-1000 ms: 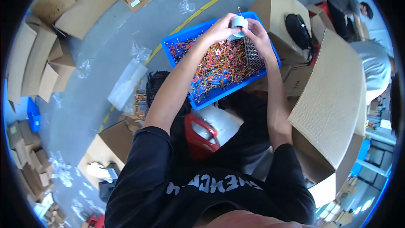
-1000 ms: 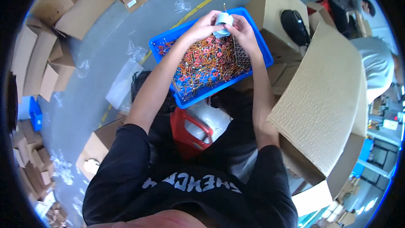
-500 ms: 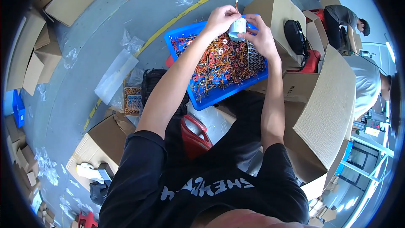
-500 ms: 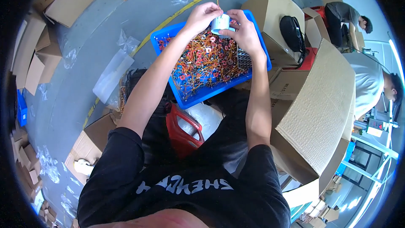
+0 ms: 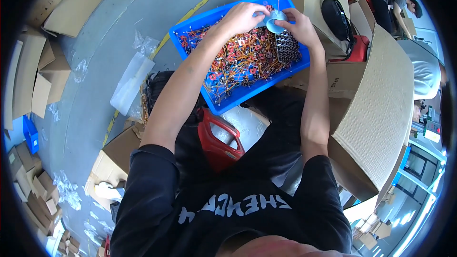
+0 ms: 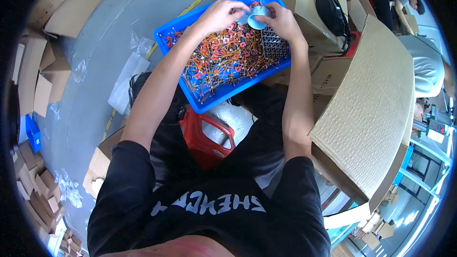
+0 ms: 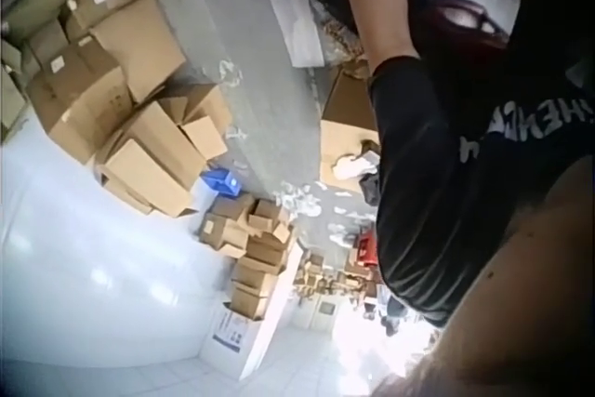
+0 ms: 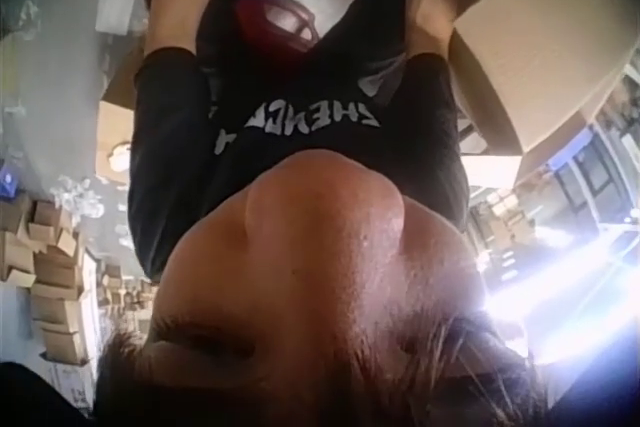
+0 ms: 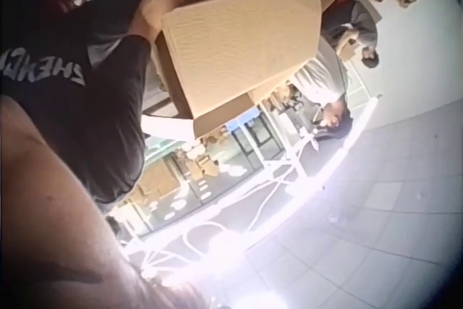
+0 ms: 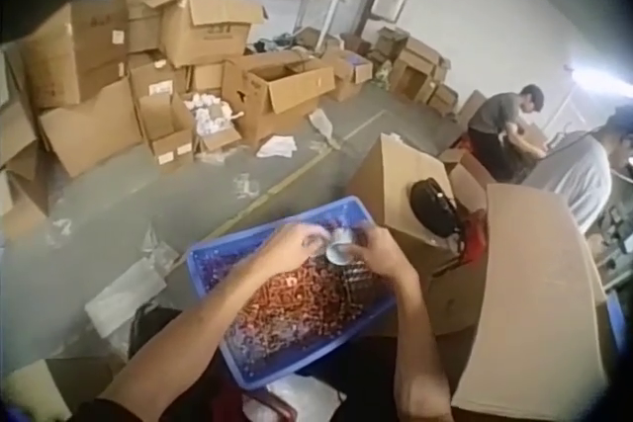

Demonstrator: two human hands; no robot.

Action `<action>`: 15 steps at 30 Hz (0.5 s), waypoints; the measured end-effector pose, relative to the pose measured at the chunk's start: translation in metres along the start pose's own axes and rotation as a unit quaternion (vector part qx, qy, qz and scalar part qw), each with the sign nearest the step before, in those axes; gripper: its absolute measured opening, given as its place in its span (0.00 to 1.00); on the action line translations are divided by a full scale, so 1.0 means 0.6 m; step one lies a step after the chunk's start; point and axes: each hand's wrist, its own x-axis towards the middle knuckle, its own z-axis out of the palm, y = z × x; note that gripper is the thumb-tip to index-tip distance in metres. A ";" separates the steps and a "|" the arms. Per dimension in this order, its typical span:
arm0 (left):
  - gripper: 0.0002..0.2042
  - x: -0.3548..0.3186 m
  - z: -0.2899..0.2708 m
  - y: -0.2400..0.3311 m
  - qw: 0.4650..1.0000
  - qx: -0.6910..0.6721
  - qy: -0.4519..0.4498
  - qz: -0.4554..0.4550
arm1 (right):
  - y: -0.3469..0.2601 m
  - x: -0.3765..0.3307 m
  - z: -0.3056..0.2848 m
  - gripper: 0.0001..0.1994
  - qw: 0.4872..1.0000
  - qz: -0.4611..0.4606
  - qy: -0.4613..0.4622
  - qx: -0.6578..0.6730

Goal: The person is manually packaging small electronic resistors into white plastic containers.

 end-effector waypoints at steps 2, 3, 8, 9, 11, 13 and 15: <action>0.09 0.000 0.005 -0.008 0.983 0.017 -0.171 -0.070 | 0.030 -0.009 -0.008 0.25 0.999 0.046 -0.021 0.002; 0.09 -0.002 0.008 -0.011 0.961 0.024 -0.254 -0.106 | 0.045 -0.013 -0.012 0.25 0.999 0.042 -0.025 0.007; 0.11 0.001 0.016 -0.006 0.908 0.135 -0.330 -0.219 | 0.077 -0.036 -0.011 0.23 0.965 0.208 -0.108 0.117; 0.11 0.003 0.018 -0.011 0.904 0.161 -0.326 -0.226 | 0.084 -0.030 -0.013 0.23 0.969 0.208 -0.114 0.063; 0.11 0.002 0.023 -0.023 0.893 0.211 -0.316 -0.240 | 0.094 -0.024 -0.015 0.23 0.971 0.208 -0.118 0.011; 0.10 -0.011 0.029 -0.037 0.902 0.230 -0.294 -0.219 | 0.094 -0.017 -0.006 0.22 0.994 0.096 0.037 -0.024; 0.09 -0.030 0.032 -0.057 0.915 0.265 -0.246 -0.180 | 0.077 -0.003 0.012 0.22 0.992 0.037 0.114 -0.038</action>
